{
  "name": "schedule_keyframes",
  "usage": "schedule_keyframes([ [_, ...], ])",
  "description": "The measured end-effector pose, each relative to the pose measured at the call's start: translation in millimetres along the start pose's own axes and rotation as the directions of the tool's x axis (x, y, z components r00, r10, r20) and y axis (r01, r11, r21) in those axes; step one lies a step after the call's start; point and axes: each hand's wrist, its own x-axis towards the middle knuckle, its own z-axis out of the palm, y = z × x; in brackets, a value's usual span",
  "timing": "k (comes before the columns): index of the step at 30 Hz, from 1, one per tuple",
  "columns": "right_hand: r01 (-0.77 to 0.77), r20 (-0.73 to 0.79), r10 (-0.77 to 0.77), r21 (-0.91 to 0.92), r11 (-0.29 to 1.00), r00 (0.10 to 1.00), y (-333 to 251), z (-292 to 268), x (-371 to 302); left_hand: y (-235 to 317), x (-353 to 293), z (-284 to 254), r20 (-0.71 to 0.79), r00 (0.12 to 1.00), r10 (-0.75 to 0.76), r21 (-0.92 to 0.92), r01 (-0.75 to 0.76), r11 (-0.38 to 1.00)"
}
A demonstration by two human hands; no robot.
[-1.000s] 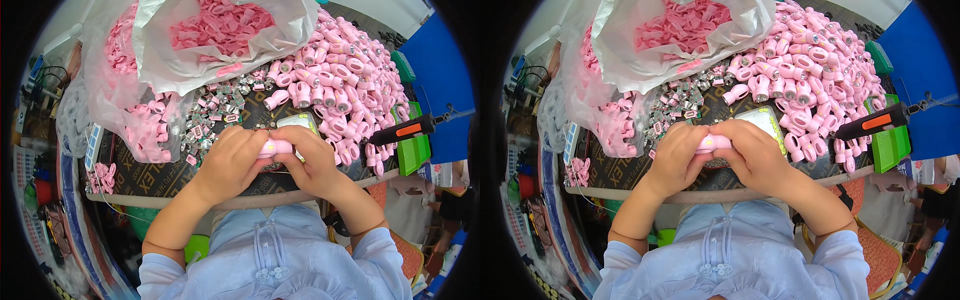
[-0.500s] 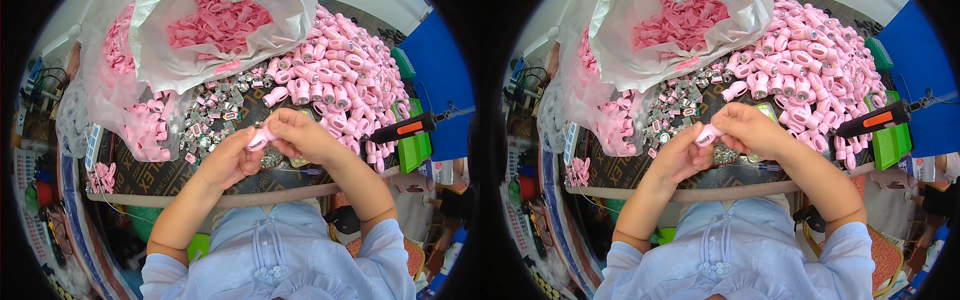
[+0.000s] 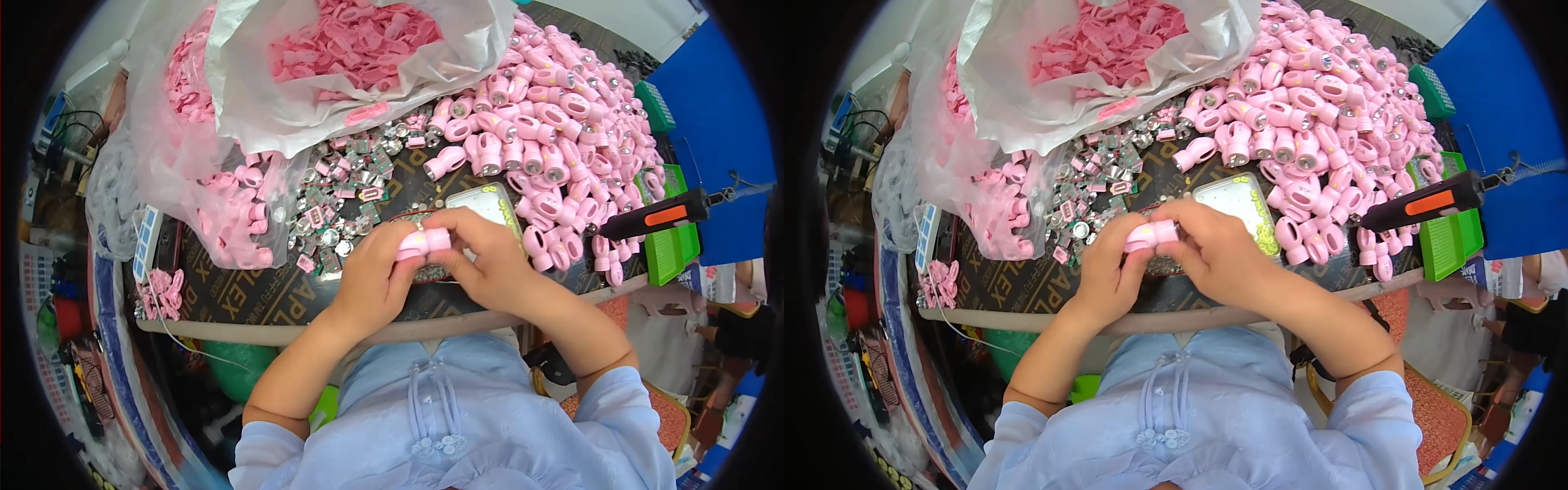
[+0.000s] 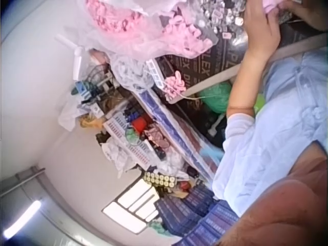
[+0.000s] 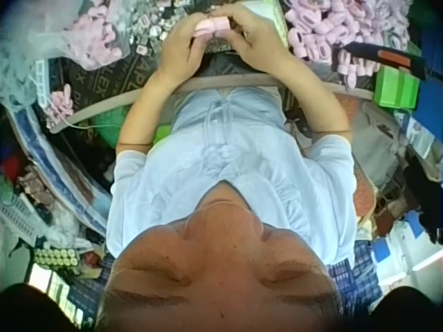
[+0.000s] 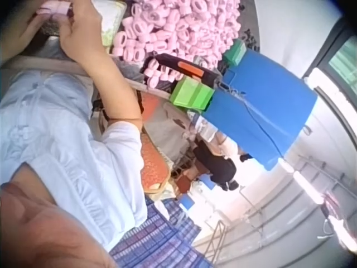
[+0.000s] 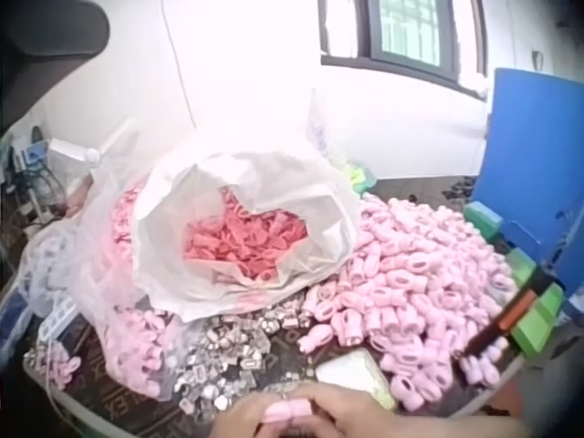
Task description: Assembling small pink plastic toy parts by inserting metal components and pink strips.
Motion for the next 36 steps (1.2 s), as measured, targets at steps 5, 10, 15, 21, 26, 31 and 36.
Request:
schedule_keyframes([
  [5,-0.035,0.136,0.032,0.016,0.999,0.990,2,-15,11,-6,-1,-5,0.132,0.985,-0.106,0.002,0.107,0.994],
  [10,-0.090,-0.408,-0.051,-0.320,0.943,0.912,13,-67,40,-5,6,-31,-0.036,0.993,-0.110,0.264,0.116,0.958],
  [15,-0.147,-0.468,-0.474,-0.810,0.568,0.746,50,-131,71,-12,1,-55,-0.064,0.996,-0.059,0.609,0.086,0.789],
  [21,-0.101,-0.326,-0.479,-0.893,0.438,0.815,75,-146,88,-9,-7,-51,-0.073,0.991,-0.113,0.621,0.134,0.772],
  [26,-0.079,-0.297,-0.491,-0.906,0.416,0.819,74,-148,93,-16,-8,-43,-0.082,0.991,-0.104,0.656,0.132,0.743],
  [31,-0.171,-0.317,-0.396,-0.916,0.362,0.862,74,-142,94,-22,-7,-41,-0.125,0.991,-0.056,0.643,0.124,0.756],
  [36,0.029,-0.288,-0.493,-0.841,0.540,0.821,47,-115,84,-31,-3,-46,-0.184,0.983,-0.018,0.486,0.107,0.867],
])
